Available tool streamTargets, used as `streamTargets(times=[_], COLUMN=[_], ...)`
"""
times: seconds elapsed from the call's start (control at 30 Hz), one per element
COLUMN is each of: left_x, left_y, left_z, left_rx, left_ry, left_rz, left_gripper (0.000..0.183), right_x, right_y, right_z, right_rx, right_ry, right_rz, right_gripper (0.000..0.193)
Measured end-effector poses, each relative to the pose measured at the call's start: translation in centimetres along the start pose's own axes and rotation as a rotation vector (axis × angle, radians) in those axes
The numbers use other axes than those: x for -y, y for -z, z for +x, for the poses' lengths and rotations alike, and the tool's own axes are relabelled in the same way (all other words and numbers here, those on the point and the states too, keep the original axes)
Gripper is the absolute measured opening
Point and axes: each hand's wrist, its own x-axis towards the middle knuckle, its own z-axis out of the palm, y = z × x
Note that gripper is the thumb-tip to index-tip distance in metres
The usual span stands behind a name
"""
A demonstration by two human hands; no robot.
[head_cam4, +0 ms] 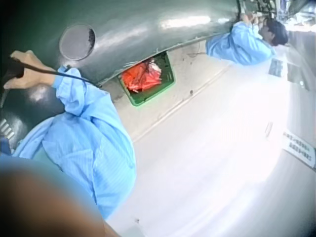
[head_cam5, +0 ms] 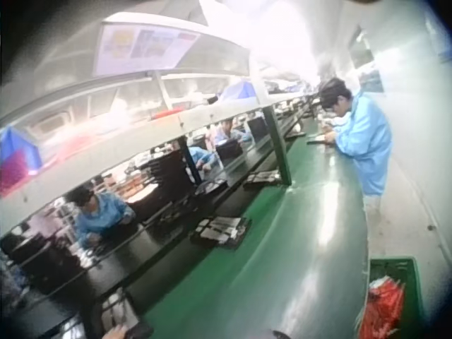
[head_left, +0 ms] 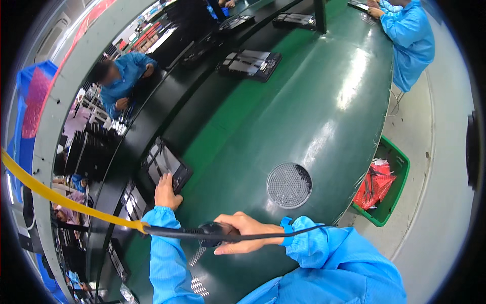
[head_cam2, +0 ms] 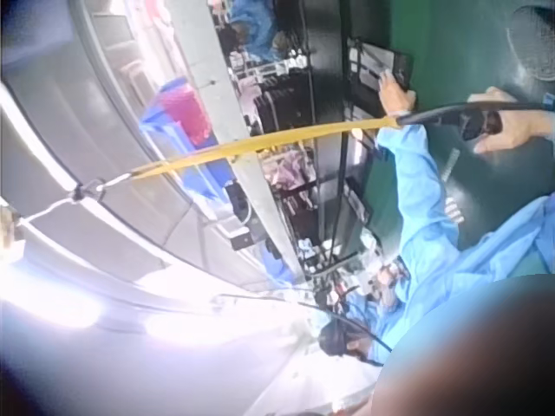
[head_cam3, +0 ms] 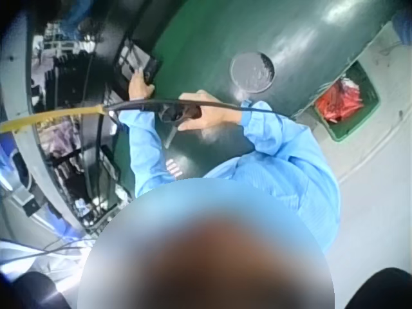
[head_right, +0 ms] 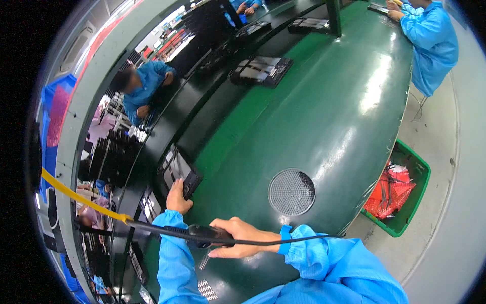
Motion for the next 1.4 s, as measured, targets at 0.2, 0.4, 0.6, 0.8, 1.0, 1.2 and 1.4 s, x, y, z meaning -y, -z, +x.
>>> streamTargets(times=[0.2,0.4,0.6,0.8,1.0,1.2,1.4], left_x=[4.4,1.2,-7.8,-16.1,-20.1,-8.6,-4.2], left_y=[-1.2,5.0,7.4,5.1,3.8,0.3,-0.5], left_z=[1.0,-3.8,-12.6,-20.7,-25.7,-27.9,-28.7], left_rx=[-0.409,-0.52,-0.581,-0.497,-0.41,-0.5,-0.293], left_ry=[0.256,0.202,-0.179,-0.156,-0.03,0.594,0.686], left_rz=[0.013,-0.183,-0.134,-0.273,-0.468,-0.421,-0.566], left_gripper=[0.056,0.048,0.053,0.054,0.034,0.03,0.03], right_x=[-0.4,0.2,0.4,-0.6,0.4,-0.3,-0.6], right_y=[0.3,0.9,1.9,2.5,1.4,1.3,0.9], right_z=[0.0,0.1,0.6,0.4,1.0,1.3,1.6], right_rx=[-0.049,-0.225,-0.424,-0.61,-0.6,-0.612,-0.644], right_ry=[0.057,0.021,-0.096,-0.023,-0.031,-0.033,-0.021], right_rz=[-0.016,-0.184,-0.416,-0.298,-0.318,-0.344,-0.349], right_gripper=[0.042,0.039,0.044,0.026,0.034,0.037,0.036])
